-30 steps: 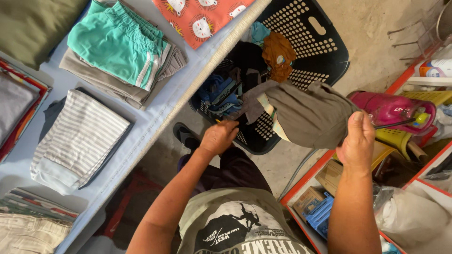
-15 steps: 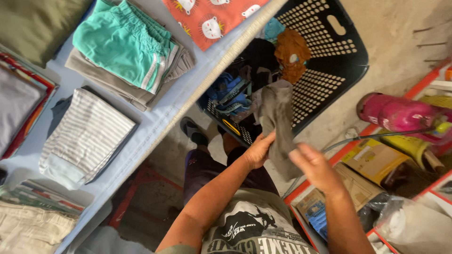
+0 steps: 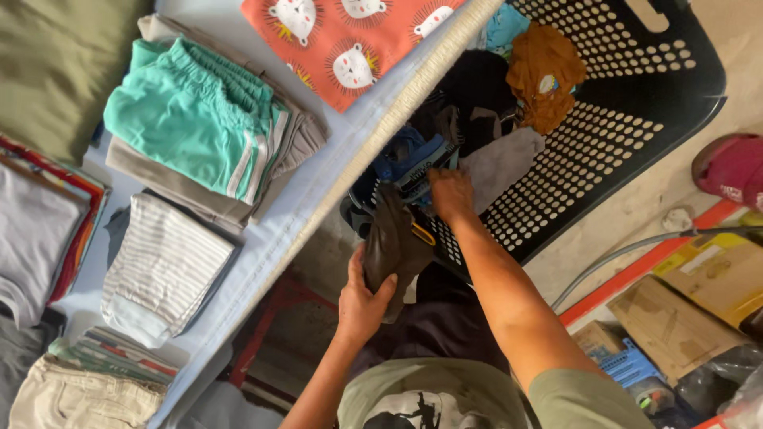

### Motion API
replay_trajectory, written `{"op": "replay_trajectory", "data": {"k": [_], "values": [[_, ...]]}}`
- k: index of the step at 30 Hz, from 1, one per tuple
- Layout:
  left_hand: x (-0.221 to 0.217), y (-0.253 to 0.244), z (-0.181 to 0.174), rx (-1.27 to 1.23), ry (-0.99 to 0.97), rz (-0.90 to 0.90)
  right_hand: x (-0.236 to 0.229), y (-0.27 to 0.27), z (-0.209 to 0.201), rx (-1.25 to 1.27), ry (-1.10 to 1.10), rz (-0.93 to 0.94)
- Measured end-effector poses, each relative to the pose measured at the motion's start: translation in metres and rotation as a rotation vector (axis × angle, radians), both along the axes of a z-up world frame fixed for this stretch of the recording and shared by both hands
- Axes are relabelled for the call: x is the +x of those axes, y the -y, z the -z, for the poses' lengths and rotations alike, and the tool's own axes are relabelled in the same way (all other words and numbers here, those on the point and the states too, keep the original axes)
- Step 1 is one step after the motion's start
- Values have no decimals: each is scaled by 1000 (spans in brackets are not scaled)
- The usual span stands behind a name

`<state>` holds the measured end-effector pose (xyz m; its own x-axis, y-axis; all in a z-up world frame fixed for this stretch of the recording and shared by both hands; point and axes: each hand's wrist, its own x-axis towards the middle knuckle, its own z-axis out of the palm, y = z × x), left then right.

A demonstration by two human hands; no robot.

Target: The person irons two shirts by hand, folds them into small rectangles, and places them onto a table next to other folded garments.

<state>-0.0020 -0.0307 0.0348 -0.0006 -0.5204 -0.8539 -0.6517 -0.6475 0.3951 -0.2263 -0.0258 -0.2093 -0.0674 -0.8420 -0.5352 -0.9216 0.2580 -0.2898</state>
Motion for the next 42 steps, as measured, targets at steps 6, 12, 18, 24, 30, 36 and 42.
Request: {"op": "replay_trajectory", "data": {"k": [6, 12, 18, 24, 30, 36, 42], "values": [[0, -12, 31, -544, -397, 277, -51, -33, -63, -321, 309, 505], [-49, 5, 77, 309, -516, -266, -21, -51, -214, -154, 630, 312], [-57, 17, 71, 150, -437, -48, -11, -53, -222, -2, 1002, 315], [-11, 16, 57, -162, -248, -115, -88, -87, -53, 102, 272, 638], [6, 25, 50, -156, -200, -249, -67, -102, 46, 353, 64, 735], [11, 11, 66, -251, -237, -162, -82, -108, 47, 157, 95, 948], [10, 12, 66, -289, -235, -116, -170, -105, -65, -243, 386, 1224]]}}
